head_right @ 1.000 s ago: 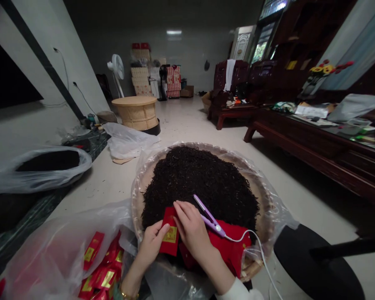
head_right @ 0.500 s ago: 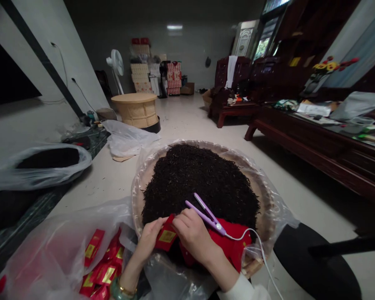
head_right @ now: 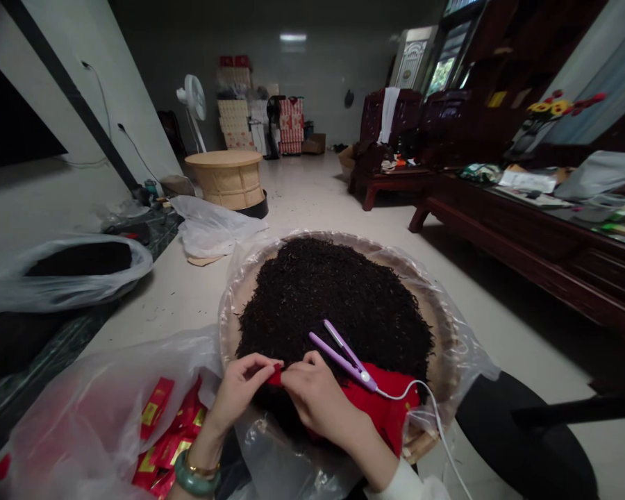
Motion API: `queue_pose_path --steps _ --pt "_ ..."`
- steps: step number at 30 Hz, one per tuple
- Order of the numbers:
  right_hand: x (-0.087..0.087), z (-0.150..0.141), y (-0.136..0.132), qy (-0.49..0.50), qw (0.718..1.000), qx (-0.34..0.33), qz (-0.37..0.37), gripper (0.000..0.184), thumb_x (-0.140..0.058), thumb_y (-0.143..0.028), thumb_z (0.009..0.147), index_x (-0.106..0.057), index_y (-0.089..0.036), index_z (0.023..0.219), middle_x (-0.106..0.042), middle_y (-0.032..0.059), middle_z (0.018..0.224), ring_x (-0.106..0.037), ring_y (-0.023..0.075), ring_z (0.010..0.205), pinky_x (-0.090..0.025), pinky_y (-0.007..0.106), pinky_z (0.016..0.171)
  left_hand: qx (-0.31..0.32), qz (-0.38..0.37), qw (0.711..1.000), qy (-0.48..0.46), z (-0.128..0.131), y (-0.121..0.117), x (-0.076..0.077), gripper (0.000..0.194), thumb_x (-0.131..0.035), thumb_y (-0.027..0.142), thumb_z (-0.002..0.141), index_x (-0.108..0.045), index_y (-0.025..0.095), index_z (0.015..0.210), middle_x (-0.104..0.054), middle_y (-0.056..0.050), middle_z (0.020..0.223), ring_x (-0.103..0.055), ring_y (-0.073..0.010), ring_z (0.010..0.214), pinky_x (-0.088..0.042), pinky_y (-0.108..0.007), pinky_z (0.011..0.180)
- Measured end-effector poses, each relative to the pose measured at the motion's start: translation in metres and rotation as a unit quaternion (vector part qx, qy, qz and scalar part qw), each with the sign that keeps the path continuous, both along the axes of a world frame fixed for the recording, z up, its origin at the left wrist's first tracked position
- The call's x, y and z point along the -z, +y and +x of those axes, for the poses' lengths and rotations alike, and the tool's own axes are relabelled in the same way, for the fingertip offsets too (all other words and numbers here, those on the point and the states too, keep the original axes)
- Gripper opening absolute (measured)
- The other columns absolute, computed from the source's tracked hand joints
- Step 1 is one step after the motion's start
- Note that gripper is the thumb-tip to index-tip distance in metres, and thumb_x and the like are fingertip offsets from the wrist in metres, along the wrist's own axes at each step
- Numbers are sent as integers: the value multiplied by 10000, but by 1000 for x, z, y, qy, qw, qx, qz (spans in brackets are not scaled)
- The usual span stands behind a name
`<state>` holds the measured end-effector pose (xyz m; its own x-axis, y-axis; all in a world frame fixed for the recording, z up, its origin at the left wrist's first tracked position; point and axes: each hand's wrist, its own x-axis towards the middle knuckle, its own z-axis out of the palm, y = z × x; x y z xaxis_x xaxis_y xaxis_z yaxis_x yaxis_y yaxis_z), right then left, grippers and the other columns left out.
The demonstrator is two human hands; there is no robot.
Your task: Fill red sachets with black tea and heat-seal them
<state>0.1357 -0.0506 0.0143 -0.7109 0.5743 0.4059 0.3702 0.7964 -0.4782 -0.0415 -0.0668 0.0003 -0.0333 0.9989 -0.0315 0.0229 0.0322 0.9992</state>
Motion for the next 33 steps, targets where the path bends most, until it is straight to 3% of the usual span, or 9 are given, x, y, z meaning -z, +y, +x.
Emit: queue_pose_path --steps 3,6,12,20,23,27,31,33 --pt "-5 -3 -3 -24 996 37 -71 134 -541 -227 884 -587 -188 764 -650 13 690 -566 167 655 -386 305 661 -21 51 997 57 2 -2 -5 124 -676 294 763 -758 203 744 -774 -77 860 -703 -241 831 -523 -319 810" --pt "-4 -6 -1 -25 992 34 -121 142 -547 -246 900 -615 -196 785 -678 5 725 -574 160 646 -399 290 654 -19 65 995 72 3 -2 -3 121 -667 288 776 -765 220 761 -774 -63 845 -701 -238 817 -517 -316 811" --pt "13 -10 0 31 998 22 -58 219 -432 -181 943 -632 -194 855 -684 49 806 -603 184 775 -432 325 751 -21 85 991 103 0 -1 0 138 -654 315 790 -776 258 821 -765 -60 922 -661 -253 936 -472 -360 907" --pt "25 -15 -3 -10 992 69 -110 238 -447 -257 941 -622 -202 790 -664 37 729 -584 187 645 -483 306 650 14 156 978 139 0 5 2 159 -621 233 813 -762 289 862 -769 -46 903 -629 -287 1075 -215 -522 1113" --pt "30 -14 5 28 981 69 -177 255 -418 -282 953 -656 -207 901 -700 55 867 -635 207 776 -511 353 754 -13 196 962 190 2 4 12 242 -569 186 829 -743 298 954 -748 -43 1044 -553 -296 1191 -97 -551 1140" --pt "28 -11 13 150 932 34 -329 337 -429 -425 948 -662 -208 1060 -700 64 1013 -636 236 968 -477 442 917 -11 252 919 302 0 -4 23 474 -541 118 799 -612 298 1231 -597 -51 1330 -386 -315 1337 0 -574 1136" --pt "26 -12 13 233 857 -6 -459 422 -544 -560 859 -680 -206 1045 -702 59 1008 -635 238 996 -446 458 974 51 285 879 380 -1 -7 34 664 -605 113 724 -476 244 1363 -506 -99 1413 -335 -336 1355 -113 -559 1135" --pt "27 -13 12 237 835 -17 -497 459 -583 -589 820 -681 -205 1051 -700 60 1033 -626 240 1021 -430 458 990 76 295 855 420 0 -6 39 707 -623 118 714 -435 227 1387 -498 -111 1416 -340 -338 1347 -155 -557 1127"
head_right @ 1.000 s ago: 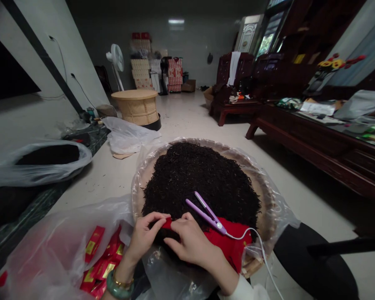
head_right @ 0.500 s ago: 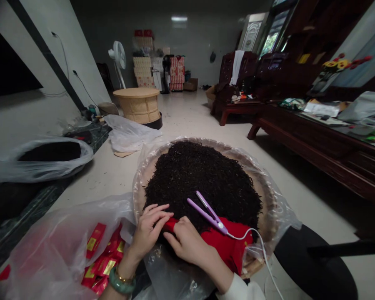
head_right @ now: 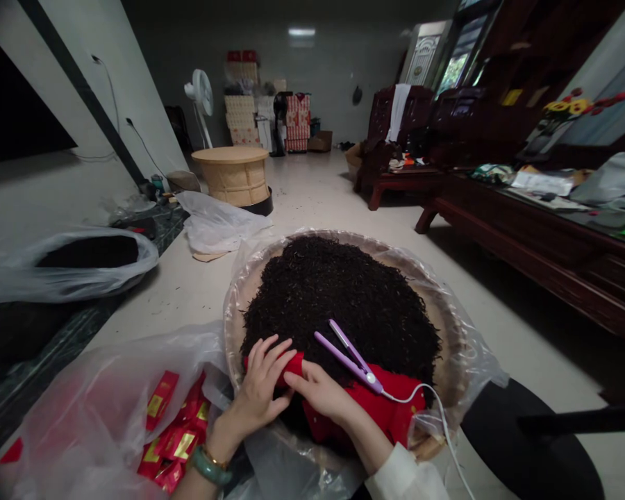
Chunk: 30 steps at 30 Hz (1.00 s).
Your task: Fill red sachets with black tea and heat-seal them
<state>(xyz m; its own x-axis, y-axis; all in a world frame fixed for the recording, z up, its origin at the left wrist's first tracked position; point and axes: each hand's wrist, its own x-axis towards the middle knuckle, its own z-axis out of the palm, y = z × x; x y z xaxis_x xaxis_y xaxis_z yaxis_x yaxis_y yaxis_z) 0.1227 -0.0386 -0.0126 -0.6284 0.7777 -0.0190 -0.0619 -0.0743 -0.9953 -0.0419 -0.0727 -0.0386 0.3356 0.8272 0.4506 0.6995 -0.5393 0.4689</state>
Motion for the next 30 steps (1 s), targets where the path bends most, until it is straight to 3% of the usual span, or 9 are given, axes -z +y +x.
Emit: queue_pose_path --steps 2,7,11,14,18,25,30 --pt "2 -1 0 -1 999 -20 -25 504 -599 -611 796 -677 -198 1075 -695 65 1071 -608 243 1060 -389 463 1028 -8 21 999 43 1 1 5 715 -624 111 719 -415 215 1394 -490 -118 1420 -333 -340 1350 -166 -576 1118" --pt "2 1 3 -19 997 -18 -66 632 -533 -679 800 -655 -174 1161 -661 97 1181 -551 260 1159 -279 475 1099 -117 92 983 111 4 -3 11 652 -618 85 749 -451 229 1363 -518 -102 1397 -341 -348 1338 -208 -621 1073" --pt "3 -3 5 -7 994 -8 -110 707 -398 -728 835 -644 -170 1193 -644 100 1221 -515 240 1215 -199 448 1142 -167 87 977 96 5 -5 15 649 -685 115 720 -503 243 1330 -571 -97 1347 -425 -359 1262 -378 -533 959" --pt "6 -10 4 21 990 -4 -142 761 -387 -758 814 -622 -161 1224 -615 103 1265 -483 222 1255 -177 409 1157 -146 86 983 74 2 -2 21 688 -661 53 702 -489 220 1346 -619 -97 1288 -510 -318 1171 -441 -472 908" --pt "5 -17 5 17 991 -9 -130 745 -402 -739 826 -611 -154 1236 -603 108 1281 -473 218 1267 -184 409 1155 -119 89 988 31 -5 2 29 721 -586 -11 697 -459 211 1371 -632 -92 1272 -550 -281 1121 -479 -440 889" --pt "-17 -16 16 -3 988 -78 -130 811 -351 -807 782 -657 -168 1176 -619 148 1265 -525 271 1226 -231 470 1125 -165 100 980 -49 -15 7 41 678 -594 23 719 -475 228 1354 -657 -77 1230 -584 -266 1066 -519 -432 897" --pt "-29 -12 39 -9 997 -24 -75 766 -334 -748 841 -628 -139 1200 -672 173 1164 -604 282 1127 -365 507 1031 -230 81 963 -119 -23 12 43 568 -616 91 718 -560 207 1271 -692 -85 1132 -621 -256 1008 -537 -419 883"
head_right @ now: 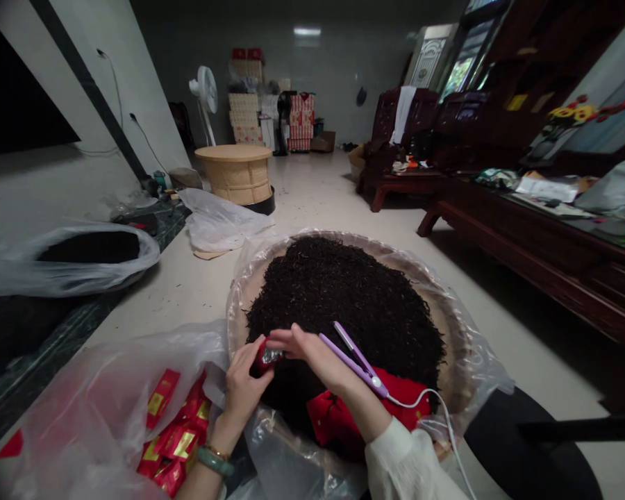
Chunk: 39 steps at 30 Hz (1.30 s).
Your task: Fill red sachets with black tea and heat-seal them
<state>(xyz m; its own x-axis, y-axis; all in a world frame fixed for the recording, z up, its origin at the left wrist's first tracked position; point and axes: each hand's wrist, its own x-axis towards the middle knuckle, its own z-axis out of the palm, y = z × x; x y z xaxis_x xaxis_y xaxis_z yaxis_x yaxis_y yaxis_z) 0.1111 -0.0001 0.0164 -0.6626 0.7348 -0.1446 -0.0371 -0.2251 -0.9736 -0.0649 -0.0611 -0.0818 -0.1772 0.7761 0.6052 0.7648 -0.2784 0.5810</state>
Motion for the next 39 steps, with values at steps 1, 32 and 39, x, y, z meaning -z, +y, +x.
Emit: queue_pose_path --steps 1,32,39 --pt "2 0 7 -7 999 37 29 731 -320 -720 864 -629 -144 1193 -684 170 1137 -620 283 1097 -407 506 991 -12 -6 1000 -19 -2 0 0 537 -615 111 721 -578 197 1250 -697 -89 1111 -630 -254 999 -538 -417 883" --pt "59 -66 2 -440 638 -171 609 515 -734 -387 686 -616 -186 1145 -573 140 1144 -495 312 1080 -399 447 903 -92 3 988 -123 -34 3 -15 281 -640 286 728 -665 156 976 -637 -82 931 -654 -225 858 -565 -357 775" --pt "57 -57 -10 -515 641 -100 560 335 -643 -281 796 -608 -211 1122 -549 154 1202 -475 333 1115 -402 458 871 -76 -2 989 -130 -25 2 -16 282 -627 268 733 -672 169 993 -614 -57 903 -642 -198 799 -566 -308 709"
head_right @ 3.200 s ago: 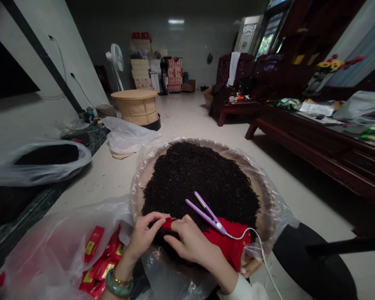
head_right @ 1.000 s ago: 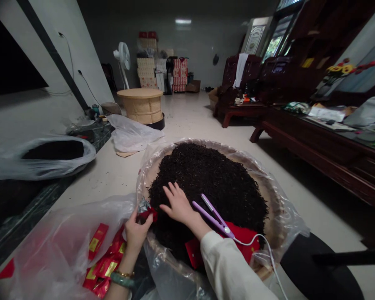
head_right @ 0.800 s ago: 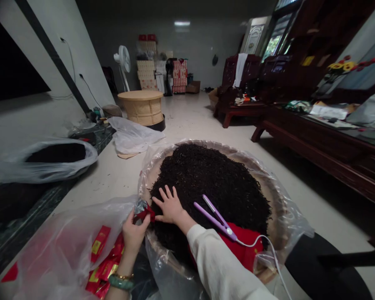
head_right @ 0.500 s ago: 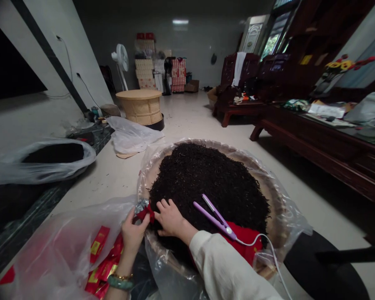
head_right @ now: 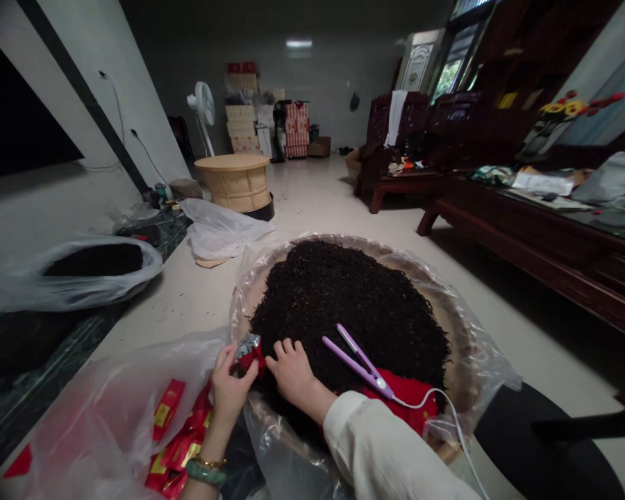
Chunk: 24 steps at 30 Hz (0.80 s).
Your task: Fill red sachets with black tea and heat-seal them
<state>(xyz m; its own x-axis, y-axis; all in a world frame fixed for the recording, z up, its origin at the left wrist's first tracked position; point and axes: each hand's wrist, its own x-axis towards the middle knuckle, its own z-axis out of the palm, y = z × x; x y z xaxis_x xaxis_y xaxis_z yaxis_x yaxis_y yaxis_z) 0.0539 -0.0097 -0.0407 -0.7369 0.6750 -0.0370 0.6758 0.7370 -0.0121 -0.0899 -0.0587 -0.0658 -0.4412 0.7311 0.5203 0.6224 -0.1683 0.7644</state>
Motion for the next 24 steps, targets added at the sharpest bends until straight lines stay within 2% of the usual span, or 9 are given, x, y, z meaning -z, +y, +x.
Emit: queue_pose_path --steps 2,5,10,13,16,17,21,22,24 --pt "-4 -1 -1 4 999 41 4 229 -538 -200 865 -612 -217 1081 -578 146 1120 -514 308 1032 -428 426 809 10 -4 1000 2 4 0 -2 287 -623 253 736 -675 169 1005 -614 -58 903 -640 -200 805 -564 -312 720" --pt "-12 0 0 22 995 100 -9 246 -465 -123 888 -603 -222 1066 -584 152 1074 -525 299 988 -443 391 753 32 -19 999 8 8 0 -3 309 -627 246 740 -671 180 1038 -612 -57 925 -639 -203 834 -560 -320 749" --pt "-21 11 14 120 976 159 -87 345 -550 4 744 -602 -222 999 -579 113 1046 -539 263 963 -441 307 701 60 -25 998 10 15 0 0 349 -618 222 749 -650 187 1095 -602 -61 963 -637 -209 897 -549 -335 800" --pt "-23 29 30 191 961 171 -108 337 -562 3 674 -586 -203 939 -573 70 976 -554 212 870 -440 288 711 75 -32 997 7 21 2 1 379 -624 205 737 -643 196 1115 -600 -58 967 -635 -205 888 -557 -326 775" --pt "-29 50 46 286 931 177 -138 239 -550 -78 682 -547 -205 883 -563 1 852 -556 157 756 -455 267 693 85 -39 995 15 28 4 -1 409 -639 194 715 -644 195 1124 -599 -56 960 -637 -204 866 -561 -323 749" --pt "-33 56 49 328 914 178 -161 216 -537 -112 694 -530 -210 886 -554 -18 819 -552 142 708 -462 256 658 90 -41 995 16 30 5 -1 414 -642 192 713 -643 197 1127 -598 -56 959 -637 -203 861 -561 -323 747" --pt "-56 66 47 506 794 171 -292 196 -545 -228 700 -508 -220 893 -540 -41 810 -518 111 588 -461 237 538 115 -53 992 18 41 10 -4 431 -649 190 716 -626 202 1147 -589 -52 958 -633 -193 847 -558 -320 752" --pt "-62 65 44 524 781 159 -300 198 -562 -230 684 -522 -216 877 -553 -35 828 -533 118 618 -471 247 569 119 -54 991 20 44 11 -4 437 -651 187 714 -623 202 1150 -588 -50 955 -633 -192 846 -557 -317 751" --pt "-72 62 37 515 803 128 -272 193 -580 -201 658 -565 -208 850 -594 -22 850 -573 149 728 -484 281 686 120 -55 991 24 47 13 -4 444 -656 185 710 -620 205 1152 -586 -46 943 -635 -192 841 -556 -317 749"
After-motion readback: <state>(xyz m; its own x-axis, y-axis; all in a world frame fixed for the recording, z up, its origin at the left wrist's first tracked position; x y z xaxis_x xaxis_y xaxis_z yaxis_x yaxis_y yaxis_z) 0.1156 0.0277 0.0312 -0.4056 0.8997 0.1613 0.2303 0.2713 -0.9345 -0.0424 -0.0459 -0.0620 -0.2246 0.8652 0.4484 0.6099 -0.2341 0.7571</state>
